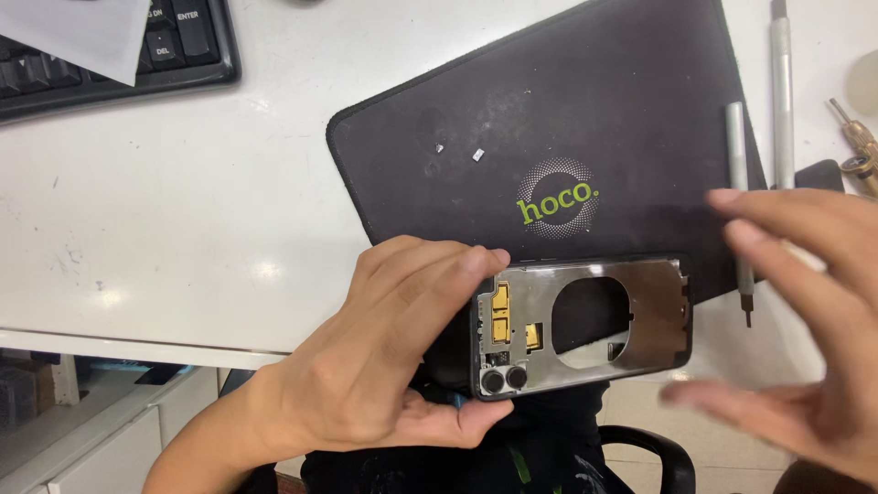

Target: The person uses a precision screwdriver to adjust and secure small components on a disassembled smartphone frame. They then place a black glass back cover onto the frame to check alignment.

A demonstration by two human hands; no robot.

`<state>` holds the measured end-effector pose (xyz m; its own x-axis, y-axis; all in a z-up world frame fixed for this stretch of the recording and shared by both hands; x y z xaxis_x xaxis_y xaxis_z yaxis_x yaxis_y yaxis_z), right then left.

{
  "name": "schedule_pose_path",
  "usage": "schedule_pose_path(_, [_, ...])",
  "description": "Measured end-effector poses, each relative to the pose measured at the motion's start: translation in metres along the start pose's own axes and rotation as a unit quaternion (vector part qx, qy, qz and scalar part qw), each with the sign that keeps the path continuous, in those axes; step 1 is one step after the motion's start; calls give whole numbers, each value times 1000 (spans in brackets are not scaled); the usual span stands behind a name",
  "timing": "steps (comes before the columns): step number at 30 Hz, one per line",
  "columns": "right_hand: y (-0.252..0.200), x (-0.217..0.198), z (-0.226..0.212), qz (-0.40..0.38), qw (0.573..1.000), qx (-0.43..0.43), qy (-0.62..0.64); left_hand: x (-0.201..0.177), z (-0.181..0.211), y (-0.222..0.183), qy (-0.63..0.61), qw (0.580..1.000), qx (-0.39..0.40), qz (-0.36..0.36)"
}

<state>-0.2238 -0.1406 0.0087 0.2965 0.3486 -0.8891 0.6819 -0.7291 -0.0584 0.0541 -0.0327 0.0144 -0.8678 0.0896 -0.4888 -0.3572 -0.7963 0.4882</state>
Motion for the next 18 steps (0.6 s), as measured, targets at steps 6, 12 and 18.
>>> schedule_pose_path(6, [5, 17, -12, -84, 991, -30, 104, 2, 4, -5, -27, 992, -114, 41])
schedule_pose_path(12, [20, 10, -6, -160, 965, 20, 206, 5, 5, -13, -37, 986, -154, 58])
schedule_pose_path(18, [22, 12, 11, -199, 950, 20, 239, 8, 5, -16, -70, 977, -190, 74])
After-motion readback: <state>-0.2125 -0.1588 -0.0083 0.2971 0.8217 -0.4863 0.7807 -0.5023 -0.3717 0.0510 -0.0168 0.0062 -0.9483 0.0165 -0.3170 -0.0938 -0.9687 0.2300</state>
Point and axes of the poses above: each hand's wrist, its own y-axis towards the middle knuckle, its own x-axis out of the palm, z = x × y, the point moved 3 cm from there along y, towards the middle knuckle, and after that the axes turned 13 degrees about x, right-handed, at the moved point
